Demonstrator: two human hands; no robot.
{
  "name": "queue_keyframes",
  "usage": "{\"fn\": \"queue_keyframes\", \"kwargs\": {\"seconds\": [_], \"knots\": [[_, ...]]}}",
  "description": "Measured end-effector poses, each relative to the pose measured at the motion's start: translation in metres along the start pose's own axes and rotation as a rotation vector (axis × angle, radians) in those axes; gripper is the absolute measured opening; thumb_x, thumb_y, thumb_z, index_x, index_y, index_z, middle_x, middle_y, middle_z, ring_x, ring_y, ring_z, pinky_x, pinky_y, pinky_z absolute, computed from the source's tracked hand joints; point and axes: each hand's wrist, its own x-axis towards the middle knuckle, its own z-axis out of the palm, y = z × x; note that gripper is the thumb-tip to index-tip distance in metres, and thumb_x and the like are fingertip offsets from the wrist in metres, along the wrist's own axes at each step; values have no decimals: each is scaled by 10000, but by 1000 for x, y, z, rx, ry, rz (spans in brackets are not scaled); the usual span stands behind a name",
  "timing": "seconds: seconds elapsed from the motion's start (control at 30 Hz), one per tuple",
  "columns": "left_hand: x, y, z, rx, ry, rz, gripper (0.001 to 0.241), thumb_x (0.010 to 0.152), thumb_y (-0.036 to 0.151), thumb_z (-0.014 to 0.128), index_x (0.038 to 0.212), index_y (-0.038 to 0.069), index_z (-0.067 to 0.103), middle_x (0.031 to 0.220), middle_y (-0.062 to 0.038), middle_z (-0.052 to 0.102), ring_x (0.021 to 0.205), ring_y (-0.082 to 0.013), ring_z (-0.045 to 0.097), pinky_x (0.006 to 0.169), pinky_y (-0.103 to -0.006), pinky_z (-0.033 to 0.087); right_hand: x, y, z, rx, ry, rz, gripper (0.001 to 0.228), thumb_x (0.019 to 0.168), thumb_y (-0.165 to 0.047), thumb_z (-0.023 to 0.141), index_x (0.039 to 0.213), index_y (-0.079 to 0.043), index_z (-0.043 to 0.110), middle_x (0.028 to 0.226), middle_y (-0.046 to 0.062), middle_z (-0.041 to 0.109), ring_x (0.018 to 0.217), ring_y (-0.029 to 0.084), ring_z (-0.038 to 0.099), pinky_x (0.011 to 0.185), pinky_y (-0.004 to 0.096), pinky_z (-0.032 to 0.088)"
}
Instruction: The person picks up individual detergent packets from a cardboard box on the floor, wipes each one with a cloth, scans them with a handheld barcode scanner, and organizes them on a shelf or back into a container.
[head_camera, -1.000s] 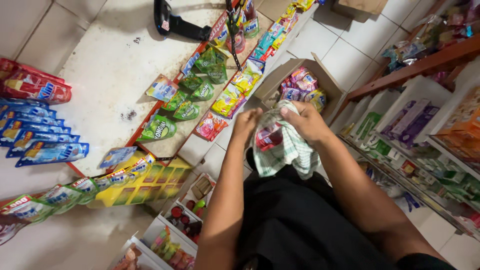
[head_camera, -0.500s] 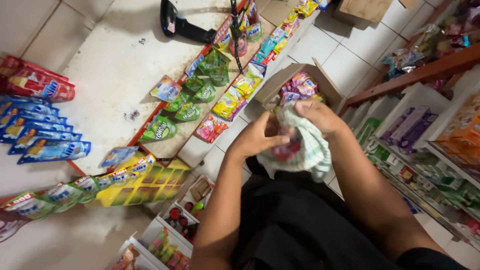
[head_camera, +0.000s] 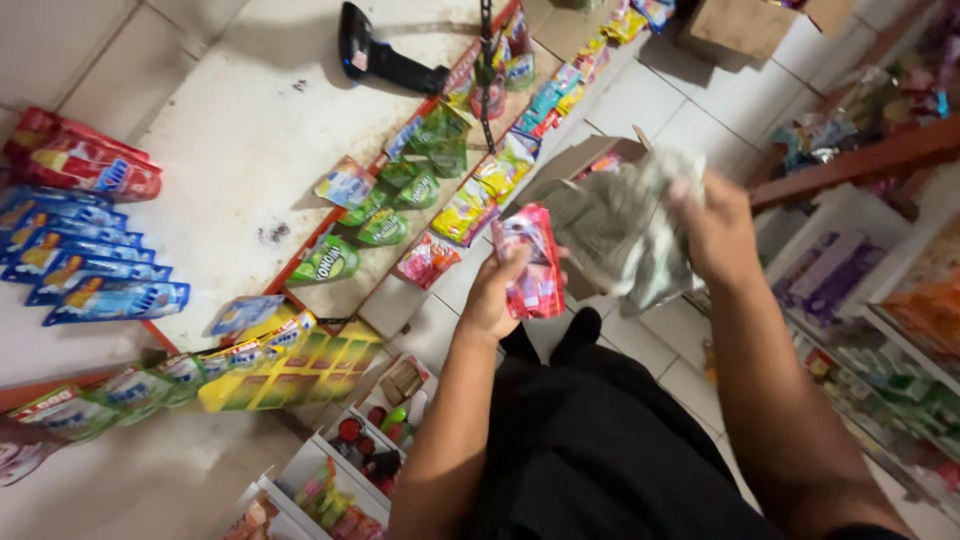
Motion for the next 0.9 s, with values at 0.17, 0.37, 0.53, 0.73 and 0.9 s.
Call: {"fn": "queue_keyframes", "kwargs": {"seconds": [0.17, 0.37, 0.53, 0.73, 0.9], "knots": [[8, -15, 11, -117, 35, 29, 628, 1051, 471, 520, 1431, -28, 506, 1282, -134, 674, 1157, -237, 670, 1011, -386, 545, -47, 8, 69, -610, -491, -662, 426, 974, -302, 648, 1274, -3, 605, 1482, 289, 542, 1428, 460, 463, 1196, 534, 328], [14, -28, 11, -101, 36, 51, 600, 1140, 492, 424, 1574, 77, 428, 1414, -52, 582, 1285, -185, 566, 1114, -370, 461, -36, 37, 98, -441, -328, -485, 689, 1065, -383, 447, 1557, 90, 359, 1645, 391, 241, 1566, 545, 207, 1279, 583, 173], [31, 2, 20, -194, 33, 107, 694, 1071, 559, 351, 1589, 97, 329, 1527, -87, 491, 1390, -247, 482, 1176, -419, 376, -32, 26, 113, -805, -453, -667, 708, 950, -410, 569, 1459, 39, 367, 1555, 401, 279, 1483, 582, 213, 1251, 620, 57], [10, 1, 37, 306, -54, 243, 789, 1061, 630, 344, 1658, 134, 203, 1717, -22, 283, 1604, -178, 256, 1320, -361, 193, -37, 9, 126, -400, -274, -318, 703, 1026, -422, 477, 1540, 41, 354, 1545, 371, 400, 1482, 543, 351, 1274, 618, 243], [32, -1, 39, -31, 17, 92, 876, 1037, 675, 351, 1653, 72, 198, 1656, -133, 287, 1534, -295, 276, 1249, -459, 261, -21, -4, 126, -693, -404, -600, 783, 1015, -529, 418, 1517, 68, 343, 1543, 399, 327, 1491, 576, 243, 1209, 703, 93]]}}
